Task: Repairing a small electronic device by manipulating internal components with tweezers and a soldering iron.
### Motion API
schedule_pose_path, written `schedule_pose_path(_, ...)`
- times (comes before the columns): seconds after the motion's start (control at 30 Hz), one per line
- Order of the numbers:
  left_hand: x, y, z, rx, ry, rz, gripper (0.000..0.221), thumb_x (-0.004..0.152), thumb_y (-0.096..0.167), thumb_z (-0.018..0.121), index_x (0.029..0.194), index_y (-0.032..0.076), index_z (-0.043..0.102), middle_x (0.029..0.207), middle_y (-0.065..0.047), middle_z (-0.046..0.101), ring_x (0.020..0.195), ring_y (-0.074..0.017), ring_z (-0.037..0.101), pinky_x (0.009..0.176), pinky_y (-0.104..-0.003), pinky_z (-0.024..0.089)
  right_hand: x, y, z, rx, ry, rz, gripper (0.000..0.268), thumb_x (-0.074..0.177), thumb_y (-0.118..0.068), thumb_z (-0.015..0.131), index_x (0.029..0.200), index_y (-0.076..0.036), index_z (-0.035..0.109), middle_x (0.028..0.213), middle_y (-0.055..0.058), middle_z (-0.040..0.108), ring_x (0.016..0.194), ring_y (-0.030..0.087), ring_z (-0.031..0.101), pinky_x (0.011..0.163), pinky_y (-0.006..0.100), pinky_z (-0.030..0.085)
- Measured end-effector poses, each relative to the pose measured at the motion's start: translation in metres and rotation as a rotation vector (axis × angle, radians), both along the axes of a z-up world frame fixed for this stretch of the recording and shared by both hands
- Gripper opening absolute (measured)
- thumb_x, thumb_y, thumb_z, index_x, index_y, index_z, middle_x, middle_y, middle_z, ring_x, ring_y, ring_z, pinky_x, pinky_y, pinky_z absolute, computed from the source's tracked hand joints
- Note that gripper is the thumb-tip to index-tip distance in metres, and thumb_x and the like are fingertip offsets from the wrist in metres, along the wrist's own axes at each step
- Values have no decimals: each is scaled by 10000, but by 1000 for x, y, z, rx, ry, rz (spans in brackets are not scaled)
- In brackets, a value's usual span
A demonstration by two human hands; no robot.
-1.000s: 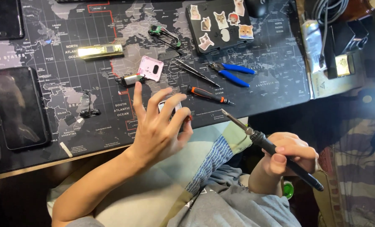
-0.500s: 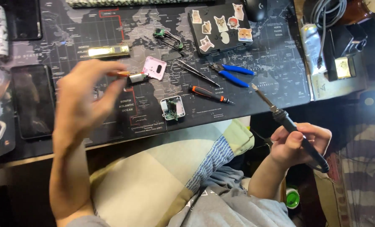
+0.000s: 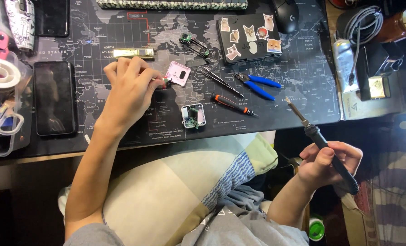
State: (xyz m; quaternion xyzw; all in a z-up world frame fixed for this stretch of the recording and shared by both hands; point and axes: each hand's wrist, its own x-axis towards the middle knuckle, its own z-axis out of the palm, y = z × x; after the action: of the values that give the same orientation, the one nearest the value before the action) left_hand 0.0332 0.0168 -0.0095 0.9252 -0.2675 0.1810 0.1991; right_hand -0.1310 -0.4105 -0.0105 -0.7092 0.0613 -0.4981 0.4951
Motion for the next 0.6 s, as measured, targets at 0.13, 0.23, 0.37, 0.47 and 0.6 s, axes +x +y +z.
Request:
schedule_pose_path(0.13,1,0,-8,71,-56,54,116,1154,201,800,1069,168,728,1114,-14,614,1090,-293,520,967,-458,281,1,0,1,-1,-2,4,496,1059,-497,734,1071,-41,540,780,96,497,462,215,527,402,264,353)
schedule_pose_path(0.23,-1,7,2,33,-33,36,31,1143,140,783,1136,147,754,1135,-23,617,1108,-288,510,960,-437,255,0,2,2,-1,15,-33,534,1056,-530,738,1055,-38,531,766,96,490,459,223,529,399,272,347)
schedule_pose_path(0.37,-11,24,10,108,-15,-50,188,1060,316,873,1167,207,764,1196,-17,652,1136,-301,538,953,-453,268,-2,-2,1,-21,8,-10,509,1077,-507,718,1072,-35,528,794,101,512,478,228,559,411,256,351)
schedule_pose_path(0.47,-14,23,4,207,-35,-36,290,967,418,926,1161,252,789,1198,-5,652,1129,-303,541,962,-453,271,-3,-3,1,-22,7,8,508,1078,-509,717,1078,-40,523,784,103,496,467,215,532,404,257,336)
schedule_pose_path(0.6,-11,18,-8,260,-67,7,214,996,352,917,1070,213,772,1164,5,622,1096,-282,533,931,-447,269,-4,-3,1,-29,-3,-8,509,1070,-497,718,1061,-27,522,780,102,497,470,238,564,400,255,328)
